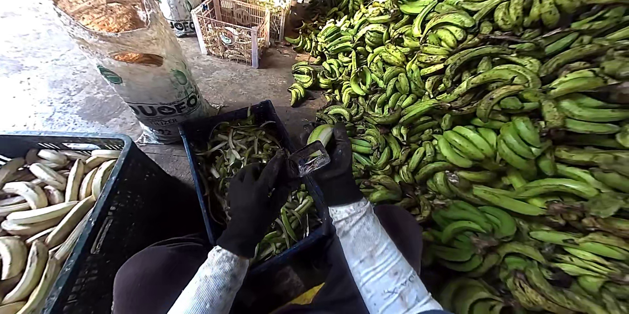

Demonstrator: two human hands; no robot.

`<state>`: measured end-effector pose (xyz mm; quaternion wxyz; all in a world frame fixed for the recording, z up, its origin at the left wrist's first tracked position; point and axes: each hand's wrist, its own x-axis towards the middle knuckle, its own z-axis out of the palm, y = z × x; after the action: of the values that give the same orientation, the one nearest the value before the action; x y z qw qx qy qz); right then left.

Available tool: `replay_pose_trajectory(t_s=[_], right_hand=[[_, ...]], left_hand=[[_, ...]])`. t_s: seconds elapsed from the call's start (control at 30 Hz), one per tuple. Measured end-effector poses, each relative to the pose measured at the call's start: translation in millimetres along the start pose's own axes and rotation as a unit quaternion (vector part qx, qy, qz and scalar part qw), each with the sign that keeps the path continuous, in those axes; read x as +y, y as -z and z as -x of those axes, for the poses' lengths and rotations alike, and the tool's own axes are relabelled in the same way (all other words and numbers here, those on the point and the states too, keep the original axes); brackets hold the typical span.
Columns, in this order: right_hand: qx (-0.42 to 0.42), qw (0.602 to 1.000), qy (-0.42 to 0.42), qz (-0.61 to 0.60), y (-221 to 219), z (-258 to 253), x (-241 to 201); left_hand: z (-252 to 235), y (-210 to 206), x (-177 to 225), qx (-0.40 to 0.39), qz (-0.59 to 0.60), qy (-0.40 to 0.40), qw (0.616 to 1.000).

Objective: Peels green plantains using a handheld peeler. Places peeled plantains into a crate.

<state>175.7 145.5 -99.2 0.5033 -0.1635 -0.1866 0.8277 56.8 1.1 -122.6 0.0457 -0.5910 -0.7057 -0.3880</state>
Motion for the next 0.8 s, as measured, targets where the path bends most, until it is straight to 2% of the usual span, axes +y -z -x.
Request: replay_pose_trajectory(t_s=[0.13,0.2,0.27,0.37,0.43,0.5,0.53,0.6,0.67,0.8], right_hand=[[0.055,0.998,0.03,0.025,-1,2,1],[0.055,0.992,0.025,0.115,1,4,0],[-0.013,0.963,0.008,0.268,8,9,-4],[-0.12,0.9,-0.051,0.416,14,17,-11],[-0.181,0.858,-0.105,0.468,16,25,-14],[-0.185,0.843,-0.171,0.474,14,29,-13],[-0.174,0.856,-0.191,0.447,17,28,-11],[-0.131,0.911,-0.201,0.336,22,22,-8],[-0.063,0.956,-0.182,0.221,28,15,-6],[-0.043,0.983,-0.158,0.083,52,1,-12]], left_hand=[[1,-1,0,0.018,-0.029,0.005,0.999],[-2,0,-3,-0.012,-0.018,0.025,0.999],[-8,2,-6,-0.06,0.016,0.063,0.996],[-21,6,-16,-0.13,0.077,0.138,0.979],[-27,9,-22,-0.156,0.118,0.19,0.962],[-31,12,-30,-0.171,0.136,0.243,0.945],[-31,14,-31,-0.175,0.14,0.263,0.938],[-28,16,-33,-0.171,0.137,0.254,0.942],[-21,12,-31,-0.156,0.113,0.179,0.965],[-3,-1,-14,-0.1,0.016,-0.027,0.995]])
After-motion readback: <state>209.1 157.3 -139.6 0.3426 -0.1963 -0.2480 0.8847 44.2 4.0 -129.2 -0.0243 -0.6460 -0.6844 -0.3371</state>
